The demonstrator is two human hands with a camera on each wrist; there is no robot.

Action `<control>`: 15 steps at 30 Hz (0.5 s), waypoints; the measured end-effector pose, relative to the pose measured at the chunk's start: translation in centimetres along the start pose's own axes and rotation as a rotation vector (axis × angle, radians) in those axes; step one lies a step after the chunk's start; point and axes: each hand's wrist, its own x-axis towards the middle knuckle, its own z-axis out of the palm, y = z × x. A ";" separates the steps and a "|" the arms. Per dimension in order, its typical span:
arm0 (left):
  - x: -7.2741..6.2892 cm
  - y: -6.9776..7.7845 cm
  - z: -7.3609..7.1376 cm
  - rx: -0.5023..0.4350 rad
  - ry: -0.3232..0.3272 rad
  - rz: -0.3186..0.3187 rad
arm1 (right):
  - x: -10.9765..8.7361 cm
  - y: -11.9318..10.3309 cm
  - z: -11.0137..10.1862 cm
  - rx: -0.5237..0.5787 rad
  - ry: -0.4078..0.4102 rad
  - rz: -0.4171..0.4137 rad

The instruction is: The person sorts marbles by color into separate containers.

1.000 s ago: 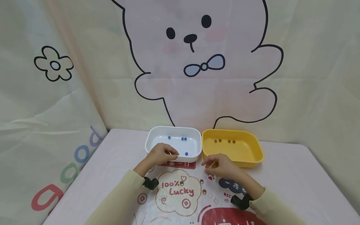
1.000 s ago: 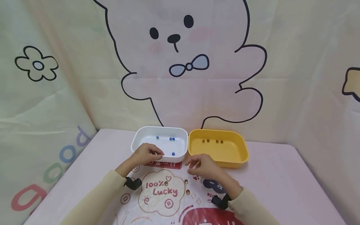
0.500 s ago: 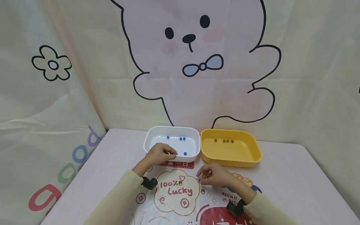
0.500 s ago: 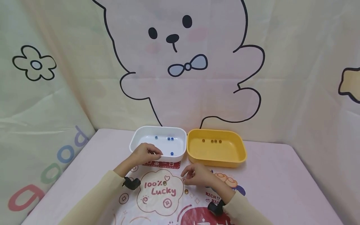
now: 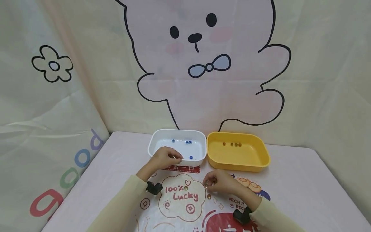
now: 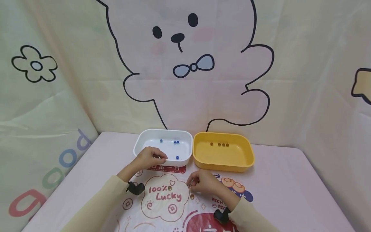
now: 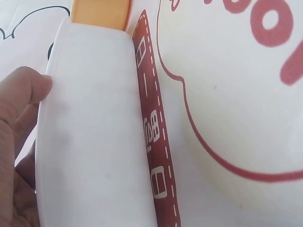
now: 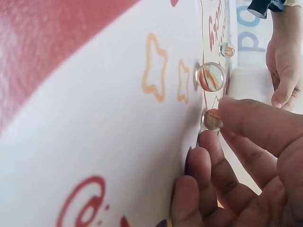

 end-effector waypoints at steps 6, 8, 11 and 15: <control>0.0 -0.1 0.0 -0.010 0.008 -0.028 | 0.1 0.0 0.1 0.011 0.002 0.010; -0.1 -0.2 0.1 -0.019 0.009 -0.029 | 0.1 0.0 0.2 0.008 0.006 0.013; -0.1 -0.2 0.1 -0.029 0.005 -0.025 | 0.1 0.0 0.3 0.006 0.011 0.021; -0.1 -0.1 0.1 -0.032 0.006 -0.016 | 0.0 0.0 0.2 0.010 0.016 0.025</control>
